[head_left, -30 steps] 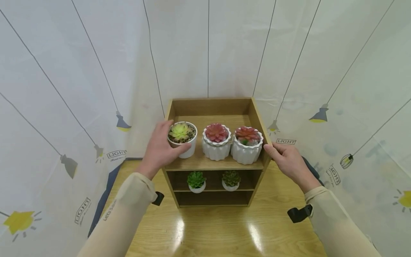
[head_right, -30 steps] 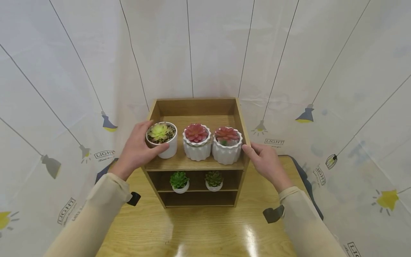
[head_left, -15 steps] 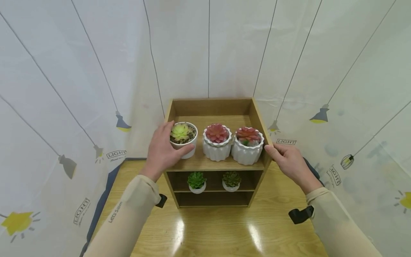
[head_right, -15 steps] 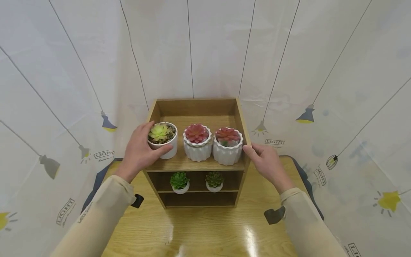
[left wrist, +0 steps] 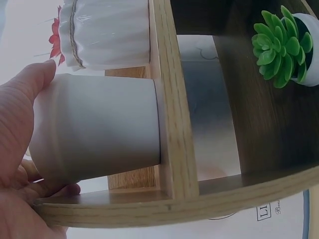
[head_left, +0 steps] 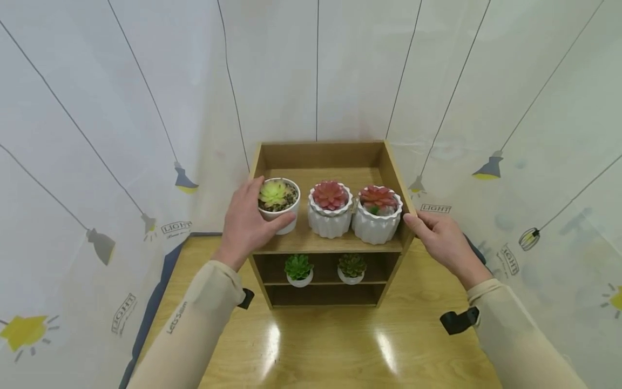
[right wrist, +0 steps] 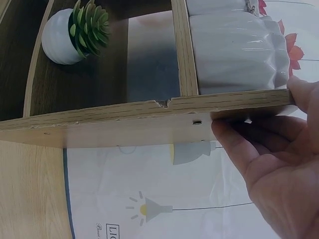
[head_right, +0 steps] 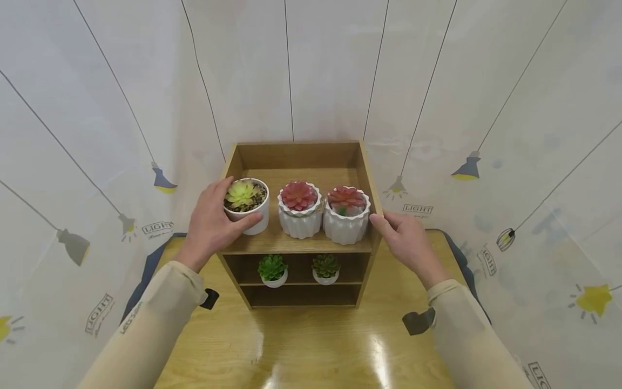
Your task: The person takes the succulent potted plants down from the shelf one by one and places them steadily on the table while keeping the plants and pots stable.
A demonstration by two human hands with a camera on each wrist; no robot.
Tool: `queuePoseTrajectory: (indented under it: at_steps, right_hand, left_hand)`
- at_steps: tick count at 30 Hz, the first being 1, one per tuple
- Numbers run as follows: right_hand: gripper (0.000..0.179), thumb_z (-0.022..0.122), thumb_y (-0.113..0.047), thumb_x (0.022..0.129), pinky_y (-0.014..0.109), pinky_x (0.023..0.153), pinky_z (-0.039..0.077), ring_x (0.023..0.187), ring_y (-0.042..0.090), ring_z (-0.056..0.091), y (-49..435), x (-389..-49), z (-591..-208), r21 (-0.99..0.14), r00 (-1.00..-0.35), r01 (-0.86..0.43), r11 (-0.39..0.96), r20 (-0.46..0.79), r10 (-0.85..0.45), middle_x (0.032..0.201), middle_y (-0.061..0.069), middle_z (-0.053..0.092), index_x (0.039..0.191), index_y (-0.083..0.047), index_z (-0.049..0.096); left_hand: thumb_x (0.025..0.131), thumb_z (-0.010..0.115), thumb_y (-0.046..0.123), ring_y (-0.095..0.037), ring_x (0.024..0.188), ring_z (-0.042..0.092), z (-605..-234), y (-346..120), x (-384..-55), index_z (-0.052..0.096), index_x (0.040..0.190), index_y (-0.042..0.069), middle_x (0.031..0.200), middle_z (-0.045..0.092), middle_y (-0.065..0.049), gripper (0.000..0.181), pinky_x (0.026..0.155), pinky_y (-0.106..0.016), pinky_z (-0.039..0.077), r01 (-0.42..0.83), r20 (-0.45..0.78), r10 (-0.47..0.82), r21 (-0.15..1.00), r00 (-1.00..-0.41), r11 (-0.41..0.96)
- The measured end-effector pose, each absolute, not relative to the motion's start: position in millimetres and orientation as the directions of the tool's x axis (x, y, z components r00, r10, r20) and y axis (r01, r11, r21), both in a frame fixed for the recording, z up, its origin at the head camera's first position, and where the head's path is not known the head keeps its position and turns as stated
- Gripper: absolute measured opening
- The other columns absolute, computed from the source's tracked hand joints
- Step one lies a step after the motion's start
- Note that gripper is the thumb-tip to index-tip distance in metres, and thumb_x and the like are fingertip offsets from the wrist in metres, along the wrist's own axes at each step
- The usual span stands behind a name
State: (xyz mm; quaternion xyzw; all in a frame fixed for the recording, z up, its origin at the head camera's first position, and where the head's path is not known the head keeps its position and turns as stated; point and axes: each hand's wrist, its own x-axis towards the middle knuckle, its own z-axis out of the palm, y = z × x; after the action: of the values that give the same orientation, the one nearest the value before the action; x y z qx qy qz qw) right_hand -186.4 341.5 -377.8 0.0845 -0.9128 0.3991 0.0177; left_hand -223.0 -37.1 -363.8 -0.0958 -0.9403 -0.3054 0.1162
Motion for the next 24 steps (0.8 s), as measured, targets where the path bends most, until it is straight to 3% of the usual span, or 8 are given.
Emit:
queuePoseTrajectory:
  at_steps: [9,14,20,24]
  right_hand:
    - [0.049,0.045,-0.042,0.111,0.032,0.055,0.030,0.062,0.018,0.035,342.3,-187.3,-374.5,-0.714,-0.984,-0.177,0.678,0.113,-0.138,0.067,0.001,0.034,0.119,0.000,0.069]
    - [0.049,0.045,-0.043,0.111,0.032,0.056,0.031,0.062,0.019,0.036,341.9,-188.6,-375.0,-0.719,-0.985,-0.172,0.673,0.115,-0.129,0.067,0.002,0.035,0.112,0.001,0.069]
    - [0.054,0.044,-0.042,0.111,0.032,0.064,0.039,0.073,0.022,0.045,341.5,-187.9,-378.6,-0.726,-0.988,-0.154,0.670,0.092,-0.127,0.074,0.007,0.048,0.131,0.003,0.067]
    - [0.055,0.043,-0.041,0.111,0.034,0.072,0.044,0.084,0.026,0.051,341.7,-186.1,-379.7,-0.717,-0.987,-0.155,0.680,0.094,-0.127,0.096,0.017,0.066,0.136,0.003,0.064]
  left_hand:
    - [0.081,0.083,0.053,-0.036,0.141,0.041,-361.1,-37.0,-223.5,0.035,0.157,0.002,0.155,0.043,-0.019,0.103,0.114,-0.056,0.039,0.261,0.290,0.110,0.554,-0.951,0.790]
    - [0.081,0.083,0.052,-0.036,0.141,0.041,-361.1,-36.8,-224.6,0.036,0.157,0.002,0.154,0.044,-0.019,0.102,0.115,-0.055,0.039,0.268,0.302,0.110,0.553,-0.947,0.789]
    - [0.081,0.084,0.051,-0.035,0.139,0.043,-362.6,-36.9,-225.1,0.038,0.155,0.001,0.152,0.046,-0.019,0.101,0.113,-0.055,0.041,0.264,0.302,0.107,0.548,-0.947,0.794]
    - [0.081,0.083,0.052,-0.035,0.138,0.044,-363.6,-36.2,-224.5,0.037,0.156,0.002,0.152,0.047,-0.018,0.101,0.112,-0.055,0.042,0.257,0.295,0.103,0.551,-0.950,0.794]
